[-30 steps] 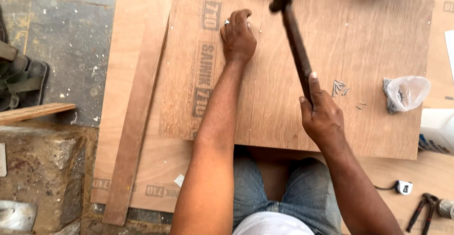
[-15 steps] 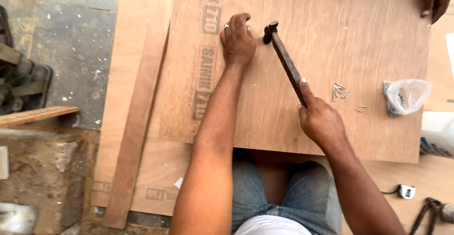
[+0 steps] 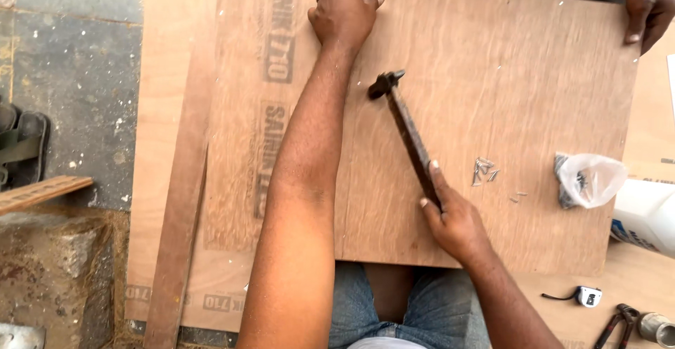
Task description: The person marks a wooden board with a pen, hammers nails into it to assemble a box, and then turns the box over to continue hammering the other sides.
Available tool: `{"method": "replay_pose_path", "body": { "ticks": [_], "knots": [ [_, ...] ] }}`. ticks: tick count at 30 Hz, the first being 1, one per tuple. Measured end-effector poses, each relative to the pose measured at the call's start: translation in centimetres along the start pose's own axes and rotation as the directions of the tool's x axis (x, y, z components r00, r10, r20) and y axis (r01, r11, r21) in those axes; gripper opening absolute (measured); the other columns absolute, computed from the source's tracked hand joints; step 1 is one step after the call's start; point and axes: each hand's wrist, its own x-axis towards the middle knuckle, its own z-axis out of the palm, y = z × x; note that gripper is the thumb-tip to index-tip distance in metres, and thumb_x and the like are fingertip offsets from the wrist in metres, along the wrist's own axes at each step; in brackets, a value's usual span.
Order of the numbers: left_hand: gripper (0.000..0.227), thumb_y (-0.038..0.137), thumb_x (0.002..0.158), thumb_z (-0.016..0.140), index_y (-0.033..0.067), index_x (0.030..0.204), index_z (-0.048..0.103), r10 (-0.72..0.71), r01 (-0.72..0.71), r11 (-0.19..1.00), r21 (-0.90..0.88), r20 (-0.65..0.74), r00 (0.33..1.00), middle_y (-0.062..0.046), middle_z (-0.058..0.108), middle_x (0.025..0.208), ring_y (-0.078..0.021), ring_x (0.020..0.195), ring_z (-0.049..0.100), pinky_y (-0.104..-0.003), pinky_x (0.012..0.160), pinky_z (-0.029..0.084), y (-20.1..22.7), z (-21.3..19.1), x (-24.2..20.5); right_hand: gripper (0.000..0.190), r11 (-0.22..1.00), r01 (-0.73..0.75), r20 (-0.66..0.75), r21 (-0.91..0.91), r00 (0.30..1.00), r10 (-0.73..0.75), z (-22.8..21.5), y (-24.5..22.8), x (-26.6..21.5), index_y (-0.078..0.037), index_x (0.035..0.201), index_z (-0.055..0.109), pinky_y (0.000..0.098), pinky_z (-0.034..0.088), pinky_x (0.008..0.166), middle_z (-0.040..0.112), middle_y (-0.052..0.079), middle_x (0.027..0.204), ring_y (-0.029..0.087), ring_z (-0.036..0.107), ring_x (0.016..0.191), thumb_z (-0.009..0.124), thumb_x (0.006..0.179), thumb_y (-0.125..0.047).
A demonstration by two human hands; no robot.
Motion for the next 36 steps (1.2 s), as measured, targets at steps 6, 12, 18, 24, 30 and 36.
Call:
{"method": "replay_pose_path", "body": {
  "ticks": [6,12,18,24,30,36],
  "knots": [
    [0.024,0.023,0.092,0.068,0.0118,0.113,0.07,-0.113,0.066,0.98,0.189,0.251,0.961,-0.009,0.075,0.104,-0.0229,0.096,0.075,-0.043,0.083,0.059,1.9,1.9,3.2,0.078,0.994,-0.106,0.167,-0.007,0.98,0.105,-1.2,-0.3,0.8,-0.026,0.162,0.023,0.0465,0.056,0.096,0.066,0.022,0.125,0.038,0.069,0.113,0.062,0.094,-0.028],
    [0.016,0.007,0.09,0.067,0.0018,0.105,0.069,0.372,-0.377,0.915,0.141,0.062,0.926,-0.017,0.072,0.101,-0.0361,0.092,0.071,-0.049,0.08,0.056,-1.7,2.4,1.9,0.077,0.997,-0.042,0.154,0.062,0.988,0.032,-1.3,1.0,1.2,-0.024,0.161,0.024,0.0468,0.056,0.095,0.066,0.024,0.128,0.039,0.068,0.114,0.063,0.094,-0.028],
    [0.019,0.019,0.093,0.072,0.0166,0.112,0.067,0.045,-0.051,0.844,-0.534,-0.023,0.999,0.001,0.073,0.097,-0.0151,0.092,0.071,-0.038,0.084,0.058,-3.7,-0.2,1.9,0.08,0.995,-0.045,0.182,0.085,0.983,0.029,-1.1,1.6,1.4,-0.028,0.162,0.02,0.0454,0.059,0.092,0.069,0.021,0.122,0.036,0.072,0.109,0.063,0.095,-0.027],
    [0.007,0.024,0.09,0.076,0.024,0.096,0.073,0.257,-0.314,0.942,-0.122,-0.341,0.904,0.009,0.073,0.092,-0.0138,0.09,0.063,-0.041,0.096,0.034,-3.2,2.3,1.6,0.082,0.993,-0.108,0.266,0.051,0.96,0.091,-0.6,2.3,1.7,-0.028,0.164,0.013,0.0448,0.06,0.092,0.071,0.021,0.115,0.033,0.074,0.108,0.061,0.097,-0.029],
    [0.009,0.019,0.1,0.067,0.0265,0.104,0.071,0.175,-0.188,0.973,-0.132,-0.105,0.979,0.014,0.071,0.095,-0.0082,0.095,0.063,-0.04,0.104,0.034,-3.0,1.7,1.5,0.079,0.941,0.112,0.116,0.319,0.981,-0.156,-1.3,3.7,2.0,-0.02,0.164,0.025,0.0461,0.054,0.09,0.067,0.025,0.122,0.033,0.068,0.112,0.066,0.096,-0.019],
    [0.009,0.022,0.096,0.068,0.0294,0.098,0.073,0.174,-0.175,0.984,-0.032,-0.032,0.984,0.014,0.064,0.108,-0.0105,0.103,0.061,-0.042,0.105,0.032,-1.9,0.9,1.9,0.084,0.842,-0.403,0.436,0.359,0.87,0.23,-5.5,0.7,4.1,-0.028,0.165,0.024,0.0327,0.059,0.061,0.067,0.014,0.092,0.014,0.058,0.063,0.066,0.092,-0.019]
  ]
}}
